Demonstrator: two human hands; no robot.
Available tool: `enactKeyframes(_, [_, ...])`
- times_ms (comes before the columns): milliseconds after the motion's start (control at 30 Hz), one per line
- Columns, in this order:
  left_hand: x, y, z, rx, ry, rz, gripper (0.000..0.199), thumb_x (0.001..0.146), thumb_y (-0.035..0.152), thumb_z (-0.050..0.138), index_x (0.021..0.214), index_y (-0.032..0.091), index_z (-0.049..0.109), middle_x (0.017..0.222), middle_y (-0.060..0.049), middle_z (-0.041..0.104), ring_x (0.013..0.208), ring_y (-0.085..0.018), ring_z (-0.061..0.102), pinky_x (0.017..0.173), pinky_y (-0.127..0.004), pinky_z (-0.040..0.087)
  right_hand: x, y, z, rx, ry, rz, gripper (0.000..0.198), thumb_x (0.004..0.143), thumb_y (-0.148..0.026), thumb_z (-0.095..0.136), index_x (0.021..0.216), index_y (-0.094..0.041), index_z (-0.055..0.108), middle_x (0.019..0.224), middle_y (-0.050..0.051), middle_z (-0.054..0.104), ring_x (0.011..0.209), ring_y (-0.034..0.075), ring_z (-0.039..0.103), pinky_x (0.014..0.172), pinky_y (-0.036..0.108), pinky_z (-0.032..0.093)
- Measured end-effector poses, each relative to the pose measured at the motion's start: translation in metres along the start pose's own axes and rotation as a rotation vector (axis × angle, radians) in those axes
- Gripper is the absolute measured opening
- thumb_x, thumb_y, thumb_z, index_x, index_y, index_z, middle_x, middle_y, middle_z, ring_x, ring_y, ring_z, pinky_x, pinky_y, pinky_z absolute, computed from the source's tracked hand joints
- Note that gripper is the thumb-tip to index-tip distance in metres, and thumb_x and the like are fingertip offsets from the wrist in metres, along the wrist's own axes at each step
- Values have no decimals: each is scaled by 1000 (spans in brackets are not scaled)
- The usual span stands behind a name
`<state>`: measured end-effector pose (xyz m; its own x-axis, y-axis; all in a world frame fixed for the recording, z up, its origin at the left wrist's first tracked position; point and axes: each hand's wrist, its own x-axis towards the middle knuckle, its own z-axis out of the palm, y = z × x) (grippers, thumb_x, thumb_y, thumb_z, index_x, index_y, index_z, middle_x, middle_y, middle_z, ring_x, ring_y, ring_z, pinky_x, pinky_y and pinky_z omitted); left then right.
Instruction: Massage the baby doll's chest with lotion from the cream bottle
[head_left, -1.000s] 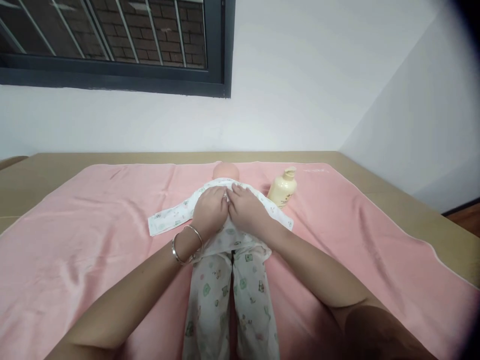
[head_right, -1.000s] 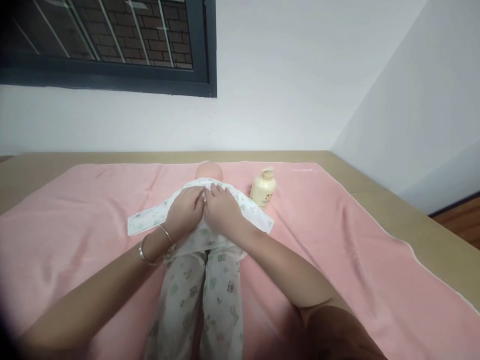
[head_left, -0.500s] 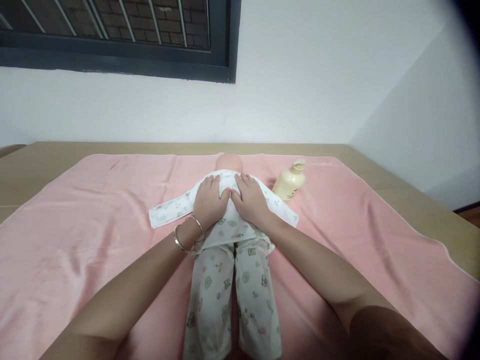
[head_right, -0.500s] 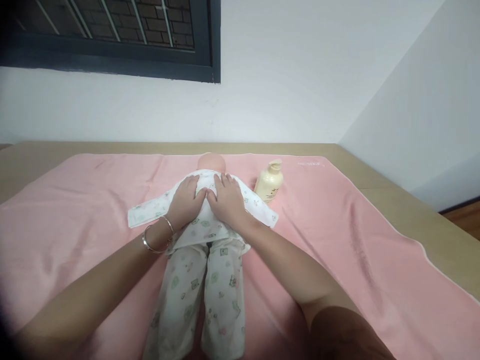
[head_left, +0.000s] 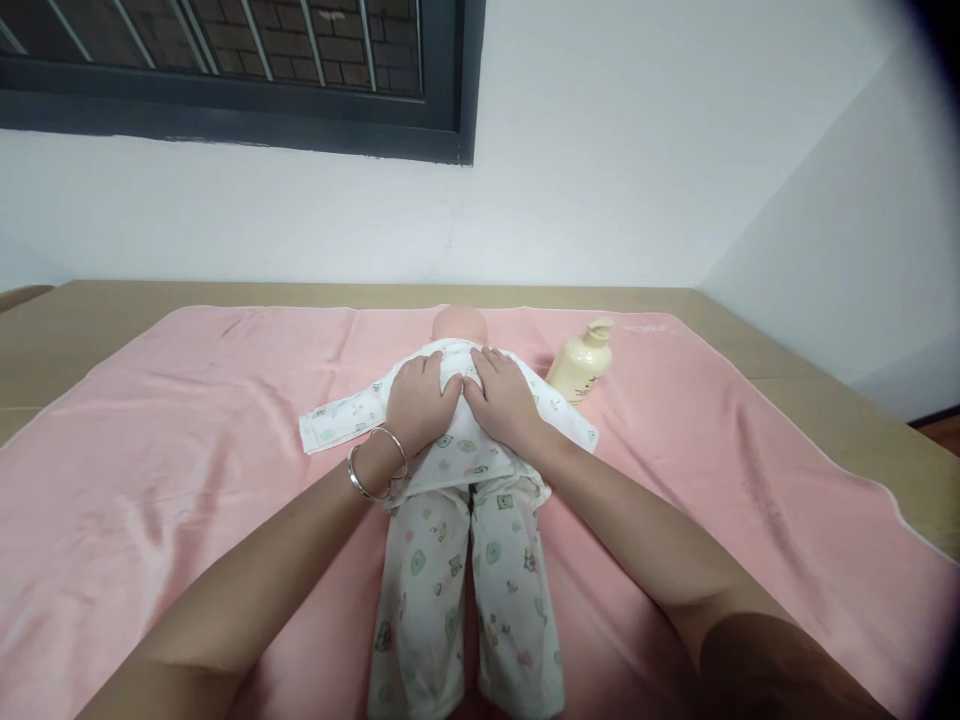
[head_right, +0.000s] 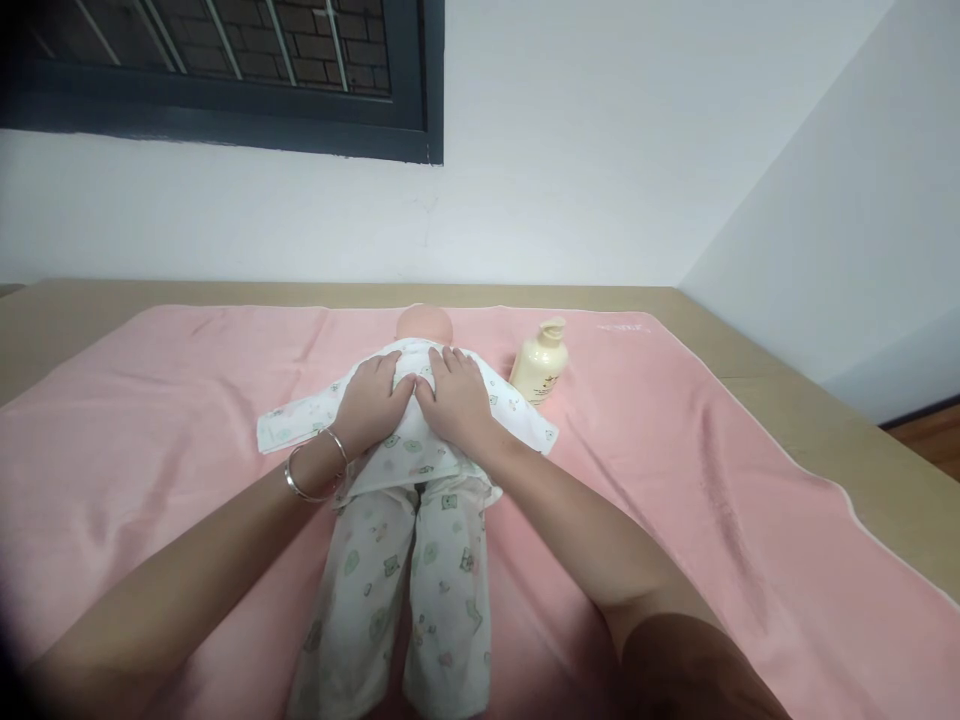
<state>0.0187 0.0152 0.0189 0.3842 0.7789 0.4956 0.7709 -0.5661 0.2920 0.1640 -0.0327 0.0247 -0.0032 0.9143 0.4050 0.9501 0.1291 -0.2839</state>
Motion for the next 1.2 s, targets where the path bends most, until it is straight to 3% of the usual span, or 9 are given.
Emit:
enactKeyframes(167, [0, 1, -1, -19, -12, -11, 47, 92, 34, 43, 129, 7, 52, 123, -19, 60, 120, -31, 52, 105, -48, 41, 2, 1, -4, -30, -48, -7, 56, 99, -38, 31, 146, -7, 39, 149, 19, 42, 141, 31, 33, 115, 46, 22])
enactKeyframes(400, [0, -3, 1, -41, -48, 11, 52, 95, 38, 38, 135, 6, 47, 136, -21, 53, 128, -32, 46, 110, -51, 35, 12, 21, -11, 51, -146, -126, 61, 102, -46, 24, 147, -8, 35, 153, 20, 35, 145, 28, 27, 117, 44, 21])
enactKeyframes(567, [-1, -2, 1, -15, -35, 20, 51, 96, 38, 36, 137, 8, 45, 138, -21, 52, 130, -32, 45, 110, -51, 35, 15, 24, -12, 74, -160, -116, 60, 102, -45, 23, 147, -8, 35, 155, 19, 33, 146, 26, 25, 117, 45, 20])
enactKeyframes(700, [-1, 5, -5, 54, -58, 70, 50, 97, 34, 33, 137, 7, 45, 142, -22, 48, 135, -33, 41, 111, -53, 32, 13, 11, -15, 10, -169, -57, 58, 101, -39, 27, 146, -5, 36, 153, 21, 36, 144, 29, 28, 116, 44, 22])
enactKeyframes(833, [-7, 22, -22, 120, -63, 202, 40, 93, 22, 36, 126, 8, 55, 133, -20, 56, 129, -31, 47, 112, -52, 31, -4, -14, -26, -131, -181, -77, 54, 98, -26, 29, 144, 1, 38, 150, 23, 39, 142, 30, 32, 116, 43, 22])
enactKeyframes(967, [-12, 35, -35, 60, -82, 304, 29, 89, 20, 41, 108, 13, 62, 110, -15, 66, 108, -28, 59, 101, -45, 44, -18, -27, -42, -176, -243, -190, 54, 93, -17, 36, 143, 3, 39, 147, 22, 44, 139, 28, 38, 116, 37, 23])
enactKeyframes(1067, [-5, 29, -30, -41, -59, 225, 30, 91, 19, 37, 106, 14, 62, 109, -12, 67, 107, -25, 60, 100, -42, 46, -11, -21, -45, -66, -225, -132, 47, 97, -21, 32, 137, -7, 49, 142, 16, 52, 134, 24, 45, 111, 34, 31])
enactKeyframes(1200, [7, 6, -12, -137, -47, 18, 41, 90, 32, 45, 125, 13, 55, 132, -14, 59, 126, -28, 50, 110, -46, 38, 10, 2, -32, 50, -175, 0, 47, 101, -37, 28, 131, -11, 53, 144, 15, 49, 135, 25, 42, 109, 36, 32])
